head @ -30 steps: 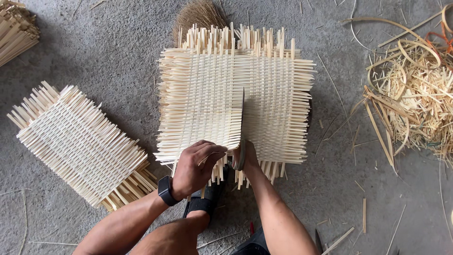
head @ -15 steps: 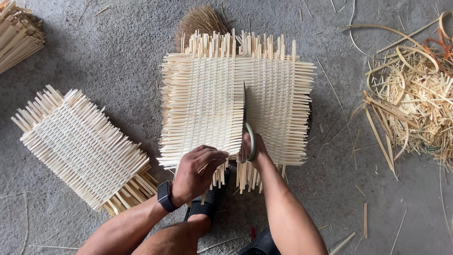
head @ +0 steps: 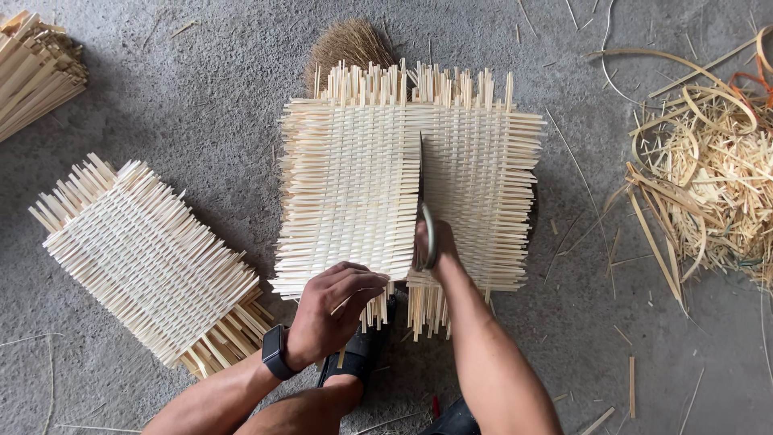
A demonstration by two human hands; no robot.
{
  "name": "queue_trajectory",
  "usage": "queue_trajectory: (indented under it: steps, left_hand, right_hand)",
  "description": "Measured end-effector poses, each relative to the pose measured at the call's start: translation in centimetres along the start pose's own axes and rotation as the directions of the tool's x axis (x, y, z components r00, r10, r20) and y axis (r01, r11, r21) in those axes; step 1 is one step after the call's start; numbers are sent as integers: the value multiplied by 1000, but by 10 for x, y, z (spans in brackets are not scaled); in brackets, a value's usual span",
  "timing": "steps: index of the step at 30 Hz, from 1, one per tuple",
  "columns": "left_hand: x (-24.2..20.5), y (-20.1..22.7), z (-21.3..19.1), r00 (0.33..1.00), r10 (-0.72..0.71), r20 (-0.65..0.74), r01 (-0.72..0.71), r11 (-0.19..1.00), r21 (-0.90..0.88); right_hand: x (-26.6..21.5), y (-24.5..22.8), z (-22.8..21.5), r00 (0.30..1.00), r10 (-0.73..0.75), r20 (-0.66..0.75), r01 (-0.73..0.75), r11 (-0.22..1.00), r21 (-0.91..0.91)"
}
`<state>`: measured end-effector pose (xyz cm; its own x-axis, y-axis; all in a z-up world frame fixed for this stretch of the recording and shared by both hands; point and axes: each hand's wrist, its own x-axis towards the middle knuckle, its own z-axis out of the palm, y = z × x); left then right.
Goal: The person sits on the floor and uses a pair of scissors to cut a large woven bamboo mat into smaller rectangular sections. They repeatedly cut the mat, separate the pieces, and stack them on the floor.
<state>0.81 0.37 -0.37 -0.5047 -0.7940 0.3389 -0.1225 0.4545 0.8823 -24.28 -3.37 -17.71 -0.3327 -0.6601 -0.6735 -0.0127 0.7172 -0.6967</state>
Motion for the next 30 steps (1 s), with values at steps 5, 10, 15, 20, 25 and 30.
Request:
queue_trajectory:
  steps: [5,10,15,20,25,30]
  left_hand:
    - [2,1,-7,1000,4,-18,-4,1000,-10]
    - [3,4,-13,1000,-11,-10,10,1000,-29]
    - [2,8,-15,1000,15,9,-14,998,-65]
    - [4,15,-26,999,-30,-12,29,996,-83]
    - [4,17,-27,999,-40,-8,39,998,-57]
    - [4,19,-30,999,-35,-2,35,994,-100]
  right_hand:
    - [-1,-9,5,977,-214,22,204,891,-405]
    - [28,15,5,956,-294,4,237,759,-607]
    - [42,-4,1,996,-83,-17,84,988,128]
    - [48,-14,6,998,-65,24,54,946,319]
    - [70,10,16,988,-157,-4,132,820,557]
    - [69,-20,10,992,-122,34,89,862,499]
